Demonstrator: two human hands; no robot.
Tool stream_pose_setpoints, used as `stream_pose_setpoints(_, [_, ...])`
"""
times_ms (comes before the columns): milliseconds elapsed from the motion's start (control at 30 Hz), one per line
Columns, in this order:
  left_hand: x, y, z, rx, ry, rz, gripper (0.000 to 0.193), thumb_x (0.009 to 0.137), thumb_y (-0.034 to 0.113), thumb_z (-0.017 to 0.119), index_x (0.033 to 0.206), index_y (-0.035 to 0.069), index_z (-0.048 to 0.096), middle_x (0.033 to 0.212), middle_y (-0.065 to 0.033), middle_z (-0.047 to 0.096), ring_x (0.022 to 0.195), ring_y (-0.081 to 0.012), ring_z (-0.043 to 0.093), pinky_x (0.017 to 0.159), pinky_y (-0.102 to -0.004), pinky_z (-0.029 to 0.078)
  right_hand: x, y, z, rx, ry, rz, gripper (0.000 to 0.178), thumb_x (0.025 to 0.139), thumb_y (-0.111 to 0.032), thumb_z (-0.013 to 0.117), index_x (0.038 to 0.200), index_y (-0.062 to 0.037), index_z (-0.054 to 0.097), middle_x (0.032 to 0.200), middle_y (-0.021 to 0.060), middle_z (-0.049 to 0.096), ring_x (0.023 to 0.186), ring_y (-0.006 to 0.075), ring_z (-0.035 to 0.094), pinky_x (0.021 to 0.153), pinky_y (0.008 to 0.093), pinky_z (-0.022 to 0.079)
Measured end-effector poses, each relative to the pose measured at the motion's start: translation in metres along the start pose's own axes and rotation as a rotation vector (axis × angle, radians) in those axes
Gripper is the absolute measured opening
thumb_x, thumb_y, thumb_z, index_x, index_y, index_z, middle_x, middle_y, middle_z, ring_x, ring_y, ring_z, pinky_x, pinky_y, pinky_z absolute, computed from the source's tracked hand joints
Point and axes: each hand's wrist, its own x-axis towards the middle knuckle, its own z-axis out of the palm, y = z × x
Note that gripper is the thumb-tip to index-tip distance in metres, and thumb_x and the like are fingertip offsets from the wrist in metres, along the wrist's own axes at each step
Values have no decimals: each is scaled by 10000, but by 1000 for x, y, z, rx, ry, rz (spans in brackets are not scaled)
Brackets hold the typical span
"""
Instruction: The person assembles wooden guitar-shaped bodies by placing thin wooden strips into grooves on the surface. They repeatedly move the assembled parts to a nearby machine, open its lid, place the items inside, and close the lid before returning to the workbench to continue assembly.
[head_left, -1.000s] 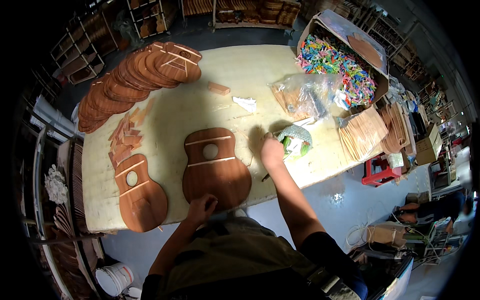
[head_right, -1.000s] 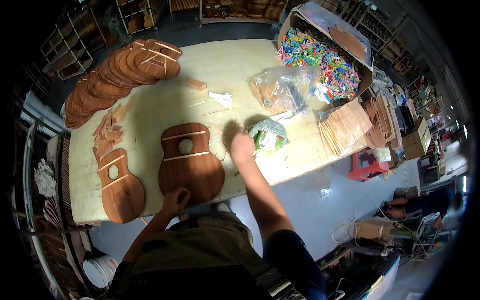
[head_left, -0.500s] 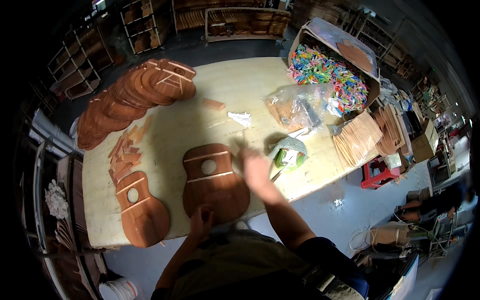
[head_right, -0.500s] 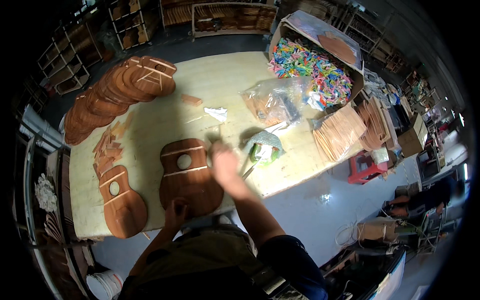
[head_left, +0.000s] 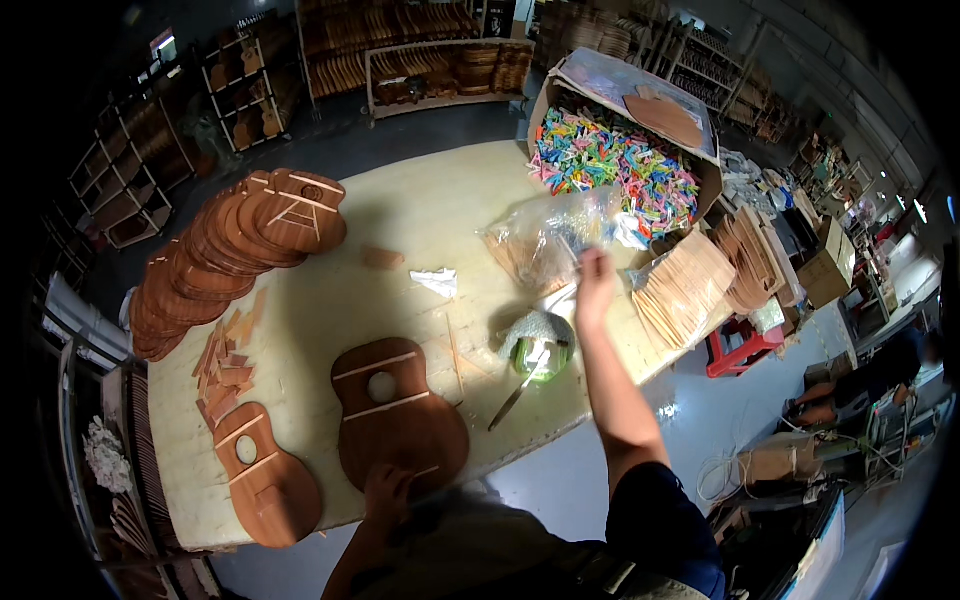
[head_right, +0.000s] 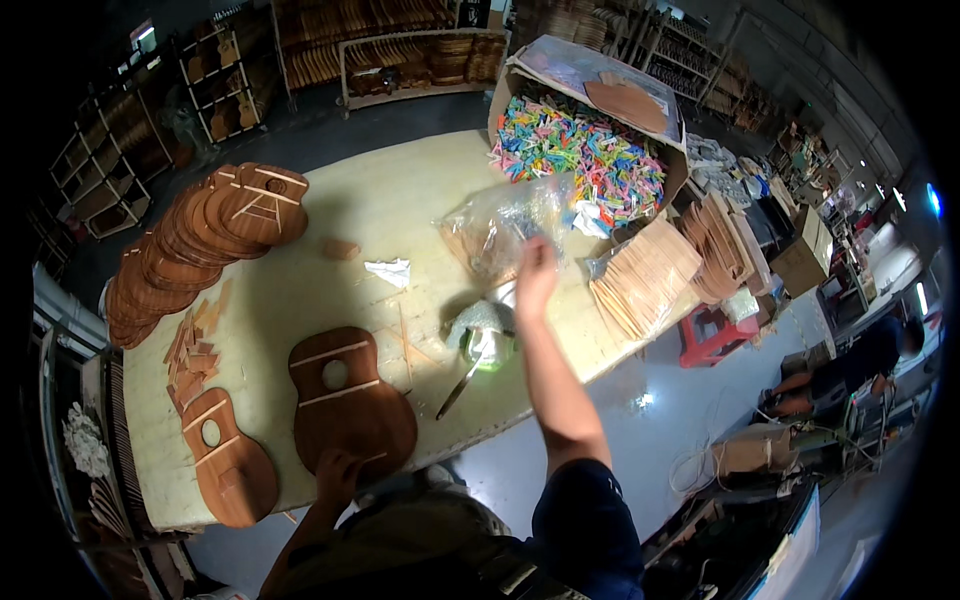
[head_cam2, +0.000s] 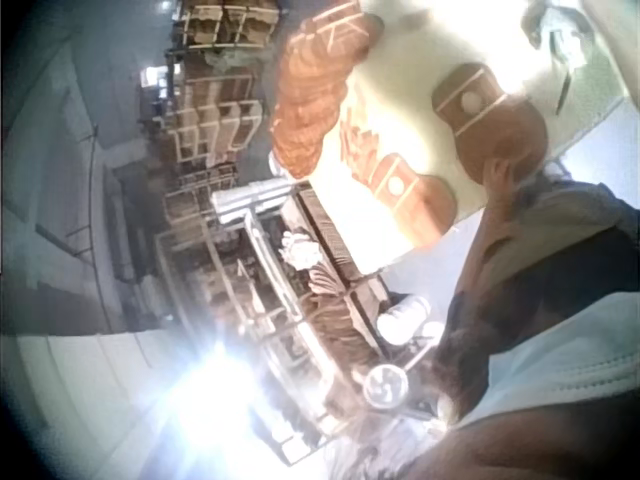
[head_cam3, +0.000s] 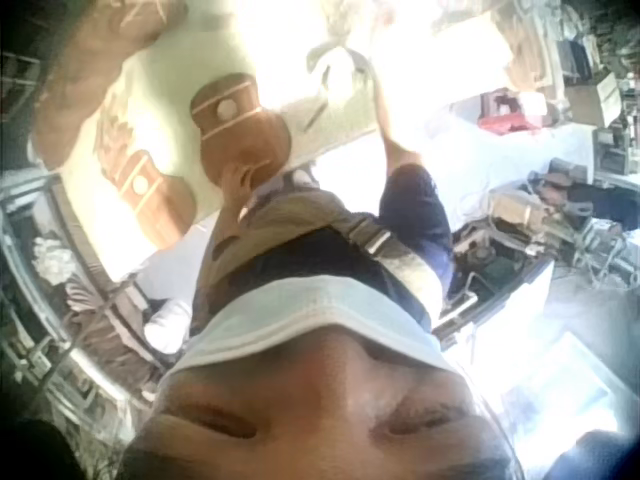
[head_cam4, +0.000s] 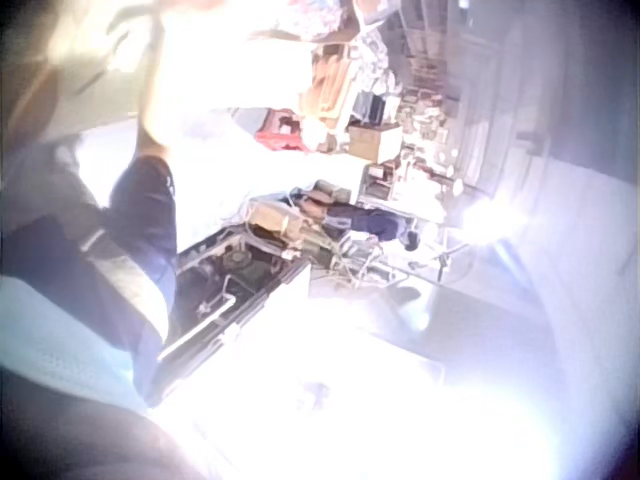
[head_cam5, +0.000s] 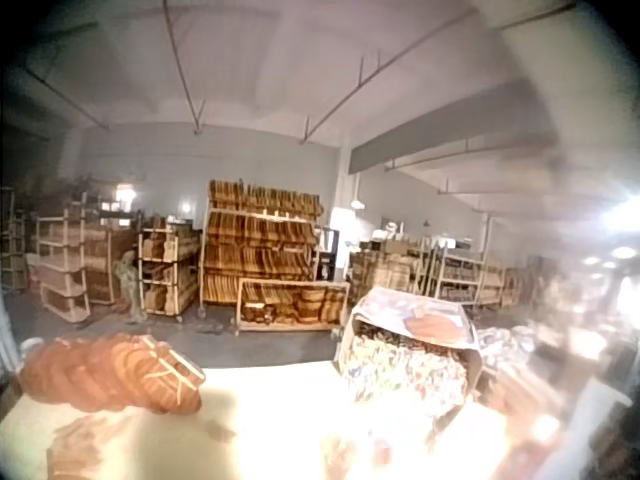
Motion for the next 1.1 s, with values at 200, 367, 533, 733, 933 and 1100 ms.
stream_pose_setpoints(200, [14, 0, 0, -73, -83, 36, 166, 765, -2, 618, 907, 71, 664, 868, -127, 551, 835, -322, 547, 697, -427, 458, 180, 185, -52, 35, 91, 174, 307, 930, -222, 496, 1102, 3, 616, 935, 69, 656, 842, 191, 597, 832, 359, 450])
stream_pose_setpoints(367, [-9, 12, -6, 31, -15, -111, 219, 775, -54, 607, 936, 77, 676, 914, -124, 552, 878, -316, 538, 727, -422, 454, 134, 124, 37, 169, -952, 440, 255, 923, -151, 472, 1071, -18, 631, 953, 127, 670, 819, 215, 647, 724, 322, 533])
stream_pose_setpoints(533, [8, 4, 9, 8, -89, -97, 266, 742, -61, 603, 935, 95, 699, 900, -109, 585, 892, -307, 555, 743, -417, 465, 148, 265, 54, -532, -674, -348, 264, 892, -210, 572, 1068, -27, 645, 976, 140, 682, 806, 238, 660, 721, 375, 550])
stream_pose_setpoints(733, [-12, 7, -7, 32, -169, -147, 617, 512, 351, 812, 1053, 91, 670, 1008, -131, 553, 971, -335, 524, 860, -430, 446, 94, 212, 117, -877, -713, -272, 317, 854, -282, 610, 1031, -23, 660, 966, 161, 684, 819, 293, 660, 735, 403, 538])
stream_pose_setpoints(933, [-8, 19, -8, 69, -173, -108, 571, 580, 321, 787, 1073, 64, 655, 1015, -141, 558, 981, -346, 524, 874, -447, 438, 95, 165, 107, -1004, -669, -148, 380, 815, -353, 649, 995, -20, 675, 957, 181, 687, 831, 348, 660, 749, 430, 527])
stream_pose_setpoints(1100, [-12, 11, 1, 150, -162, -88, 419, 682, 226, 724, 1063, 62, 662, 970, -138, 576, 930, -337, 542, 832, -441, 449, 128, 167, 95, -769, -585, -59, 429, 796, -370, 667, 993, 11, 666, 955, 238, 668, 871, 396, 646, 752, 451, 510])
